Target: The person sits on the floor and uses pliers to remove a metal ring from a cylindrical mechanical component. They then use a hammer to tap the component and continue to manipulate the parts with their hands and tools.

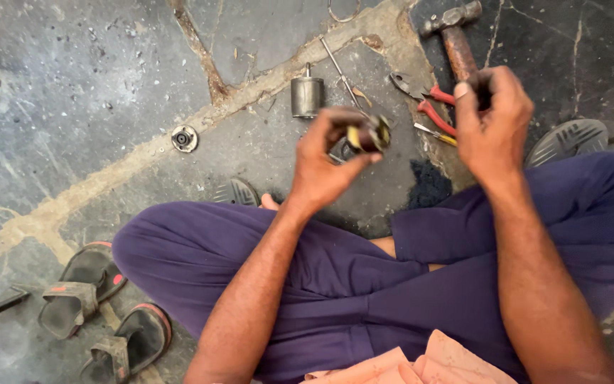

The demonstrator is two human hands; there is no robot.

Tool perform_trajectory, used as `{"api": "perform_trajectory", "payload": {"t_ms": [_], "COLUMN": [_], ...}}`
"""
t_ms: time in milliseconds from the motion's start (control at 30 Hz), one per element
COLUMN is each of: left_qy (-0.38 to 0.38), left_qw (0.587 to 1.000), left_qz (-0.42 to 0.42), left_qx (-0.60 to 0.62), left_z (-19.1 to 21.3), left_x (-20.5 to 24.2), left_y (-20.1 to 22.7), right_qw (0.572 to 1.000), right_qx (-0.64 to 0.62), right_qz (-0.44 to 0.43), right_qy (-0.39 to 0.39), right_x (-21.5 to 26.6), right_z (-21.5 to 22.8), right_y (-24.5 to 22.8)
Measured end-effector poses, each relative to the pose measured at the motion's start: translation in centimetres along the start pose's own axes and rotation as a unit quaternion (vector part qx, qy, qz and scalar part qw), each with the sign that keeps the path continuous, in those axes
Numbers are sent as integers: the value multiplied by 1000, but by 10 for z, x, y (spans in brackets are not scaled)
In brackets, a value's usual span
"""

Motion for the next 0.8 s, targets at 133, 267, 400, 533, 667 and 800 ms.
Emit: {"api": "perform_trajectory", "payload": {"t_ms": [133,267,400,533,667,800], "left_qy": [165,191,141,72,39,44], "left_qw": [970,938,925,927,942,951], "left_qz": [79,94,121,130,156,170], "left_qx": [159,276,331,343,296,255], "left_z": [24,40,36,24,13,4], "left_x": [-7,-10,-2,-5,10,20], "left_y": [-25,-42,-41,-33,-33,-33], "right_qw": [999,996,998,994,988,984], "right_qx": [-31,4,-36,-33,-62,-63], "right_qz": [-41,-87,43,100,141,169], "right_qy": [1,-31,5,17,5,7], "right_x": [-2,1,11,15,30,29], "right_z": [6,-3,-2,0,1,1], "right_y": [22,16,-33,-73,-82,-79]}}
Point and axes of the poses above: each hand's wrist, its own x-axis away from the middle knuckle, its own z-axis out of the back of the hand, y = z × x, the point moved 3 cm from there along -x, towards the middle knuckle, and after that the axes turned 5 degrees about -z, right-handed, at the moved point
